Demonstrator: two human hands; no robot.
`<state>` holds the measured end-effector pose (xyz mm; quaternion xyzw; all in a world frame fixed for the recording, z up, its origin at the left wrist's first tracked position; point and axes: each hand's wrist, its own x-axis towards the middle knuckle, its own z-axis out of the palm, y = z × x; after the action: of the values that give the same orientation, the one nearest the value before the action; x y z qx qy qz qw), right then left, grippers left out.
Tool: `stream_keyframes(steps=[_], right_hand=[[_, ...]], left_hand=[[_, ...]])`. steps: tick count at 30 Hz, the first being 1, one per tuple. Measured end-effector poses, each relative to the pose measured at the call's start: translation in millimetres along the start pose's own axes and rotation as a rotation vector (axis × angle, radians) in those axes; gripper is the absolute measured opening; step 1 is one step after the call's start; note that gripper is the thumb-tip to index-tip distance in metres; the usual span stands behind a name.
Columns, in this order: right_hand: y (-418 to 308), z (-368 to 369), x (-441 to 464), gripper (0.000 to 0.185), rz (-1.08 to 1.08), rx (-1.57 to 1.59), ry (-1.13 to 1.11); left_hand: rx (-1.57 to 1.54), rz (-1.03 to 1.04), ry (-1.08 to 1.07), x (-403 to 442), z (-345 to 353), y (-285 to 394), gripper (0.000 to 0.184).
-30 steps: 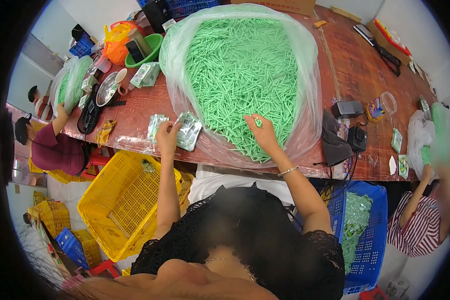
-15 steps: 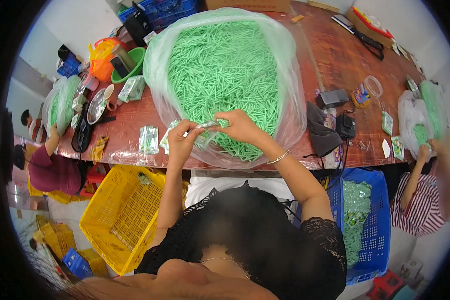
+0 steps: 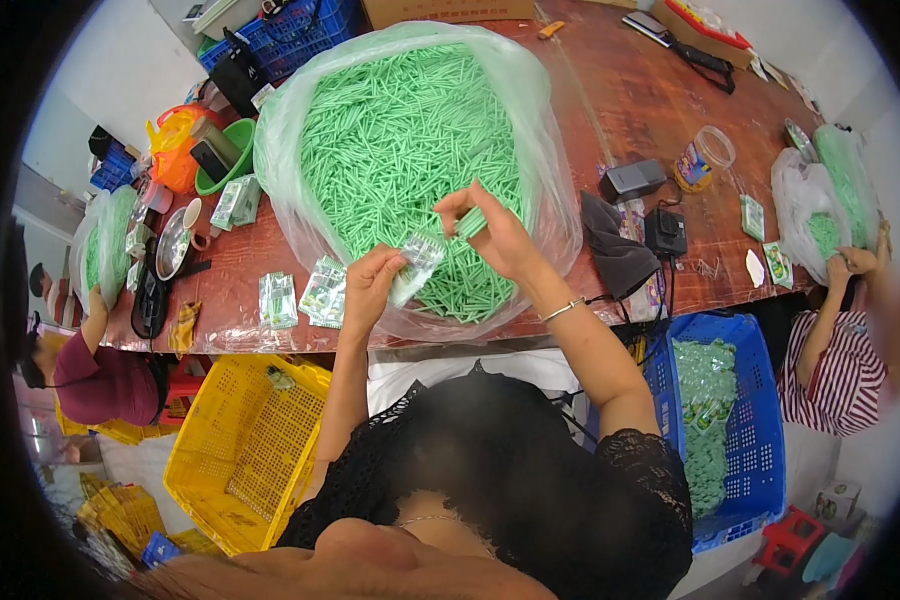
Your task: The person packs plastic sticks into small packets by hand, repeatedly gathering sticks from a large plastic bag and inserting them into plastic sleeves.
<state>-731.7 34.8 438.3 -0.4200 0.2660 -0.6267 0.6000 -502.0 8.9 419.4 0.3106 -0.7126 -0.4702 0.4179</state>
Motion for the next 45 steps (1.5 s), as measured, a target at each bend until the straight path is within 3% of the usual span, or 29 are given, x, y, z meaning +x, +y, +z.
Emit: stream_keyframes(steps=[4,8,11,14,19,22,26,27,30,33,36,37,40,43,45], right_hand=[[-5.1,25.9,7.9,0.056,0.053,0.238,-0.015],[4.2,35.7,11.1,0.057,0.075,0.164,-0.064],[9.7,34.1,9.2,0.051,0.13,-0.005,-0.098],[9.0,44.2,6.0,0.048,0.109,-0.462,-0.159],[9.3,25.6,4.0,0.054,-0.134,-0.471,0.097],[8.4,11.3,-8.4,0.051,0.216,-1.009,0.095],[13.7,22.2,-16.1,0.032,-0.191,-1.093,-0.023],[9.0,21.6,-14.3,0.022,-0.127,-1.103,0.016],[14.3,1.6,-13.4,0.02,-0.274,-1.44,0.031],[12.6,7.6,-18.4,0.02,-0.276,-1.332,-0.028],[15.0,16.0,-13.4,0.013,-0.358,-1.303,-0.098],[16.1,18.6,-13.9,0.011,-0.377,-1.3,-0.119],[16.7,14.8,-17.1,0.011,-0.287,-1.125,0.034],[17.4,11.1,-15.9,0.015,0.036,-0.751,0.101],[31.0,30.6,-12.9,0.013,0.071,-0.632,0.114]], left_hand=[[-0.029,0.054,-0.035,0.5,5.6,-6.8,0.011],[-0.068,0.043,0.007,-0.7,12.0,-8.8,0.012],[-0.103,0.046,0.082,-2.2,17.2,-12.7,0.013],[-0.038,0.106,0.187,-5.9,29.6,-19.1,0.013],[-0.074,0.118,0.349,-7.7,31.4,-36.2,0.012],[-0.07,0.136,0.364,-2.4,32.8,-34.4,0.011],[-0.039,0.139,0.281,-0.9,37.9,-40.4,0.013],[-0.009,0.125,0.285,-0.4,38.7,-36.9,0.015],[0.128,0.161,0.332,6.9,33.1,-23.0,0.024],[0.329,0.316,0.409,3.8,24.3,-0.3,0.031],[0.676,0.477,0.047,12.7,19.3,10.4,0.041],[0.595,0.44,-0.038,12.3,19.0,-1.4,0.043],[0.302,0.239,0.181,1.0,13.6,-3.7,0.041],[0.044,0.005,0.264,-11.6,10.0,-3.1,0.035],[-0.102,-0.054,0.258,-20.8,21.0,-24.0,0.032]])
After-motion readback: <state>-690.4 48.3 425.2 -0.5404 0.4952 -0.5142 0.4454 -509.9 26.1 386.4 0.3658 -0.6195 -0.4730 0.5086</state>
